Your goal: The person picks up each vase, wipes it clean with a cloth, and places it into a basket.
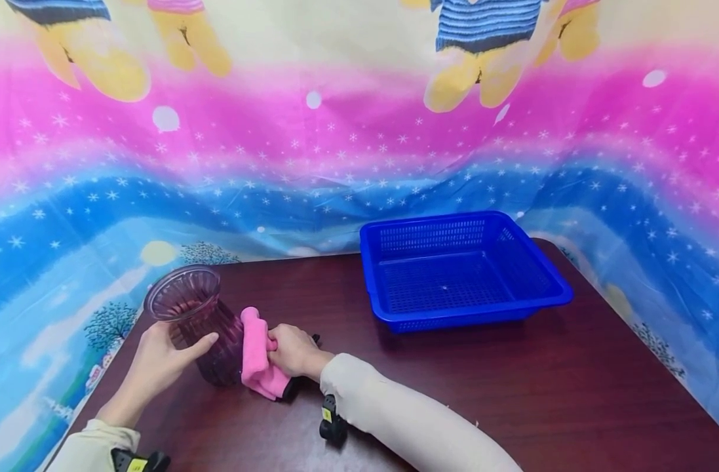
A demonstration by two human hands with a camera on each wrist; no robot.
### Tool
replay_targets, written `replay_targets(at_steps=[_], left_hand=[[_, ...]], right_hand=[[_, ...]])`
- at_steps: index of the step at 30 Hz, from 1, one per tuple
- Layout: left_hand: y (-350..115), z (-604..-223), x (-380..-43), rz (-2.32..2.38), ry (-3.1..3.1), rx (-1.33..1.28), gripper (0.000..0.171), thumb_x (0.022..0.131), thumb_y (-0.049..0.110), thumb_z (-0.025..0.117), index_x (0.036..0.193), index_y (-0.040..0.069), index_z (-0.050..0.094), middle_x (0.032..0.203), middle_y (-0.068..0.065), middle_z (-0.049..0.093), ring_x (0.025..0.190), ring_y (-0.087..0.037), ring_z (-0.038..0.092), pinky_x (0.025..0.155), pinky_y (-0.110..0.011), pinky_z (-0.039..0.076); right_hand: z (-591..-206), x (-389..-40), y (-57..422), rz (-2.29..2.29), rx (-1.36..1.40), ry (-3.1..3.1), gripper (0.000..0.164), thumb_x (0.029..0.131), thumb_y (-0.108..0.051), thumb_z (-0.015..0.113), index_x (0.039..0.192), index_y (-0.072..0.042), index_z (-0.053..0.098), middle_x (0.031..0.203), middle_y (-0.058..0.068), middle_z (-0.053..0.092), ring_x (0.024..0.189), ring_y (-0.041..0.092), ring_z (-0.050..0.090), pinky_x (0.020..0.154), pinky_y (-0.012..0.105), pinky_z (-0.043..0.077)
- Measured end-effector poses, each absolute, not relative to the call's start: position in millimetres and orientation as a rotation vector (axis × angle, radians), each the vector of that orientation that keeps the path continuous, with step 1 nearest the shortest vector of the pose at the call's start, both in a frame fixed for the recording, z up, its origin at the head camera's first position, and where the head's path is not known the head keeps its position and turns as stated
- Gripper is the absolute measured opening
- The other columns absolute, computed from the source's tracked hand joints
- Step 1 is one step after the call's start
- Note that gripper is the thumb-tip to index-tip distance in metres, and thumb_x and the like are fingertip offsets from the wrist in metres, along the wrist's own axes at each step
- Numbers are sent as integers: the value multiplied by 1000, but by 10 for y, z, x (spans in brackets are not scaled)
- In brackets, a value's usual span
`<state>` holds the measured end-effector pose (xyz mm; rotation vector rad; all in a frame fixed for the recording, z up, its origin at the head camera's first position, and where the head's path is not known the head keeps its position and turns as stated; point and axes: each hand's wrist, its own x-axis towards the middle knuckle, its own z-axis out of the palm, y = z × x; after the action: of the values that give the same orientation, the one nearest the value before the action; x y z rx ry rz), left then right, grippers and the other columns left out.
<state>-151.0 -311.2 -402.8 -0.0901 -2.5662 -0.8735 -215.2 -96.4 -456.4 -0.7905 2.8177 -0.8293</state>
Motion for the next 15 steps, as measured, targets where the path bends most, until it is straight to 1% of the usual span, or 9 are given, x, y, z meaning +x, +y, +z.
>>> replay_targets(at_steps=[6, 13, 15], left_hand=[[-3116, -4050, -1517, -872, -2572, -91, 49, 80, 32, 78, 117, 5, 62, 106, -20, 73, 85, 28, 42, 73, -1, 40], [-3122, -4057, -1526, -869, -2570, -92, 48, 79, 32, 78, 115, 5, 63, 104, -19, 73, 84, 27, 44, 73, -2, 40], [-3128, -4060, -1525, -866, -2567, -94, 47, 79, 31, 79, 115, 5, 63, 103, -19, 73, 83, 27, 44, 72, -2, 40]], right_hand=[[-4560, -2153, -975, -875, -788, 2809, 40, 84, -16, 66, 60, -20, 34, 58, -8, 28, 55, 7, 40, 46, 21, 29], [-4528, -2138, -974, -915, -827, 2825, 39, 83, -16, 66, 60, -19, 35, 67, -7, 40, 58, 7, 41, 48, 20, 33], [-4515, -2130, -979, -926, -844, 2832, 39, 83, -17, 66, 60, -19, 34, 68, -7, 40, 58, 7, 40, 48, 20, 32]])
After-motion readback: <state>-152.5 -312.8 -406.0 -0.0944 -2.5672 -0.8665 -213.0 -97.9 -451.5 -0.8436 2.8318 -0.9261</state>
